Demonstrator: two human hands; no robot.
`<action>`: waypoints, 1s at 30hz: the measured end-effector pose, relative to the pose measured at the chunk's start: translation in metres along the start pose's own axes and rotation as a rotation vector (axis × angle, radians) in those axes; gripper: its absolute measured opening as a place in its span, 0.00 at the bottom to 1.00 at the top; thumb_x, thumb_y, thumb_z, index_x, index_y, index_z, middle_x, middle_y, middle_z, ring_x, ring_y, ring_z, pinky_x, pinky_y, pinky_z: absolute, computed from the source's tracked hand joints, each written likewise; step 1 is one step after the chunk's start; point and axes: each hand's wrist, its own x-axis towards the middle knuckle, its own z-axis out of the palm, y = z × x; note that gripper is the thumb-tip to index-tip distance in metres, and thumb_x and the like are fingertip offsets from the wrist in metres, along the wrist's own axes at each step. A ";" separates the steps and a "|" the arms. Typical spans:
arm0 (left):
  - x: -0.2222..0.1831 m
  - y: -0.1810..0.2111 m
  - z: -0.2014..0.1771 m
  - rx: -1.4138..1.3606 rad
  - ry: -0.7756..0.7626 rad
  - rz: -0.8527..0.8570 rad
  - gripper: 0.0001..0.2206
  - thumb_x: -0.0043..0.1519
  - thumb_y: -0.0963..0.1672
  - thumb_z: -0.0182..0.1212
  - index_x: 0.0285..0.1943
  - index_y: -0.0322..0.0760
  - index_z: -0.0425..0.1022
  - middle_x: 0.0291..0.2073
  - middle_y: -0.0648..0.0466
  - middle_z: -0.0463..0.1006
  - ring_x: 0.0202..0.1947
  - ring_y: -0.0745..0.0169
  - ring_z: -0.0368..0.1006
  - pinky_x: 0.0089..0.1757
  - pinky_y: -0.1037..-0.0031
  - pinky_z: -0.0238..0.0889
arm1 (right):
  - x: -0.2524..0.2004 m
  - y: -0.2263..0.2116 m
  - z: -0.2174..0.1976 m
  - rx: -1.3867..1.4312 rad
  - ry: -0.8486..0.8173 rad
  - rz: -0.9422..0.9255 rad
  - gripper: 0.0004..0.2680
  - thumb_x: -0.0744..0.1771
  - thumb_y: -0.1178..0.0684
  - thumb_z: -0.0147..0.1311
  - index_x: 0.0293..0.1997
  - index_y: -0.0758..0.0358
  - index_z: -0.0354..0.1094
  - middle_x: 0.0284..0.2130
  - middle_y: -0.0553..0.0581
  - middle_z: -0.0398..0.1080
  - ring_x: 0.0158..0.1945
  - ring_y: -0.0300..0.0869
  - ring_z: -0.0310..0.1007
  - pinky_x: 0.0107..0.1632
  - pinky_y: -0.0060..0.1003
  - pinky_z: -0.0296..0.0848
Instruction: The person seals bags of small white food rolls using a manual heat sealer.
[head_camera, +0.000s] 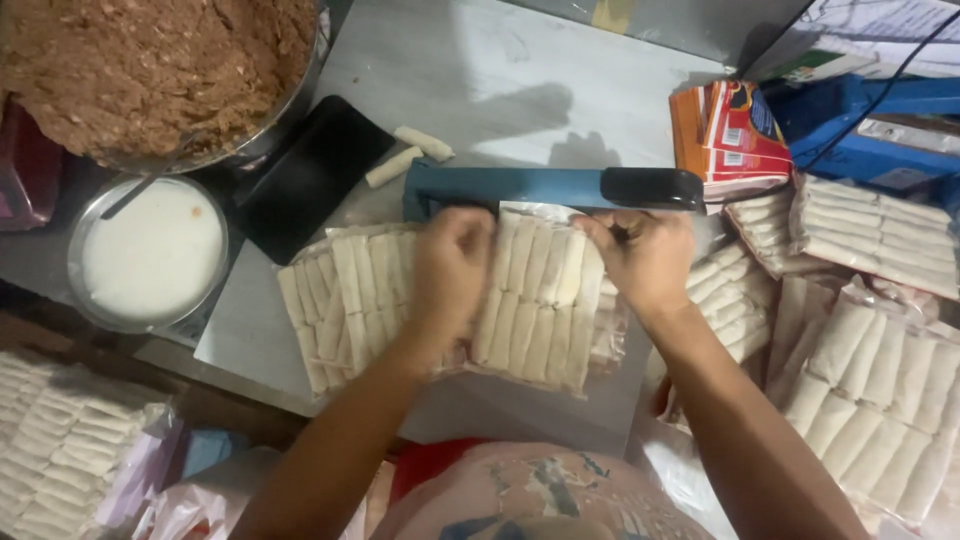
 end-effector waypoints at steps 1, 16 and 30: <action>-0.010 0.009 0.002 -0.020 -0.029 0.297 0.10 0.65 0.44 0.58 0.46 0.31 0.79 0.39 0.40 0.79 0.45 0.39 0.75 0.48 0.57 0.66 | 0.001 0.003 0.001 0.010 -0.016 -0.008 0.08 0.61 0.48 0.73 0.25 0.55 0.78 0.15 0.52 0.69 0.20 0.48 0.70 0.28 0.34 0.65; -0.024 0.012 0.019 0.597 -0.628 0.757 0.40 0.61 0.66 0.26 0.77 0.50 0.39 0.76 0.49 0.34 0.75 0.47 0.27 0.67 0.52 0.18 | 0.092 -0.014 -0.077 0.334 -0.288 0.500 0.13 0.71 0.41 0.38 0.43 0.56 0.67 0.40 0.52 0.72 0.41 0.40 0.71 0.45 0.36 0.69; -0.029 0.000 0.024 0.337 -0.366 0.805 0.40 0.53 0.66 0.50 0.70 0.48 0.63 0.69 0.46 0.62 0.70 0.40 0.57 0.64 0.41 0.44 | 0.068 -0.035 -0.024 -0.550 -0.798 0.158 0.28 0.65 0.19 0.35 0.49 0.47 0.77 0.35 0.61 0.80 0.43 0.59 0.79 0.44 0.46 0.76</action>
